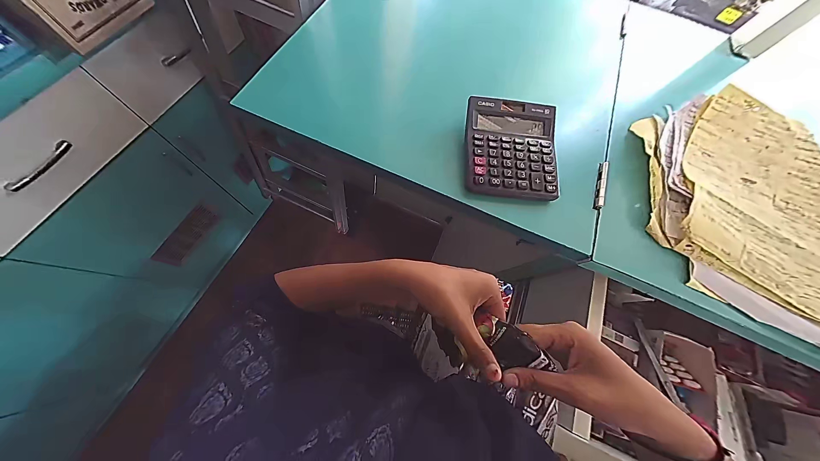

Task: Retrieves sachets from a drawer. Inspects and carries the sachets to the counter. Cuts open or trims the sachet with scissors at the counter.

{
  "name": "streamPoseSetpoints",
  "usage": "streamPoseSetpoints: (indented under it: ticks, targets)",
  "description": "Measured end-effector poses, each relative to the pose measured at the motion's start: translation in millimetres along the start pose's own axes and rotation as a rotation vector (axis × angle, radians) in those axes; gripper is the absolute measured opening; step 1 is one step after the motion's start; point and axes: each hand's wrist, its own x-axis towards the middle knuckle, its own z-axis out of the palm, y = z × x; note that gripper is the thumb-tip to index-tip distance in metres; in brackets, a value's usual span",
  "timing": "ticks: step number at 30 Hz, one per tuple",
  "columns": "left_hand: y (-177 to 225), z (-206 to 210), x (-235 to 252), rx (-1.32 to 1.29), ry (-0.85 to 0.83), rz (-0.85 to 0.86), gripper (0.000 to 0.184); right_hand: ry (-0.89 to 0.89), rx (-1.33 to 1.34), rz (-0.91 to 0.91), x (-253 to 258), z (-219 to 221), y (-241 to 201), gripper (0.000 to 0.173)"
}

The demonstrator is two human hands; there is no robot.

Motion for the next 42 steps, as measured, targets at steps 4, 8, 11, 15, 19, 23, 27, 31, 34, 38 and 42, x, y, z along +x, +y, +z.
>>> streamPoseSetpoints:
  ticks: [4,8,11,15,19,23,27,31,34,38,42]
  targets:
    - [-30,11,3,-0.175,-0.033,0.097,0.016,-0.067,0.037,-0.089,-2,3,2,0.021]
    - [-34,11,7,-0.291,-0.081,0.172,0.011,-0.099,0.081,-0.152,0,4,7,0.024]
    - [-43,16,5,-0.303,-0.087,0.237,0.013,-0.153,0.073,-0.181,2,2,11,0.022]
    - [-46,17,3,-0.271,-0.085,0.266,0.015,-0.225,0.129,-0.205,6,-1,18,0.022]
    - [-55,17,7,-0.279,-0.105,0.278,0.022,-0.248,0.195,-0.187,9,-3,23,0.018]
    - [-39,14,7,-0.233,-0.074,0.178,0.018,-0.178,0.113,-0.111,8,-7,10,0.031]
    - [-34,11,8,-0.191,-0.053,0.239,0.026,-0.157,-0.028,-0.194,12,-7,7,0.033]
    - [-42,12,12,-0.202,-0.087,0.391,0.025,-0.218,-0.026,-0.254,13,-6,8,0.032]
    - [-54,14,20,-0.239,-0.129,0.489,0.026,-0.261,0.031,-0.248,14,-6,11,0.034]
    - [-62,16,24,-0.303,-0.153,0.511,0.025,-0.273,0.088,-0.245,12,-3,16,0.034]
    - [-67,18,22,-0.319,-0.188,0.472,0.019,-0.315,0.147,-0.213,10,0,24,0.036]
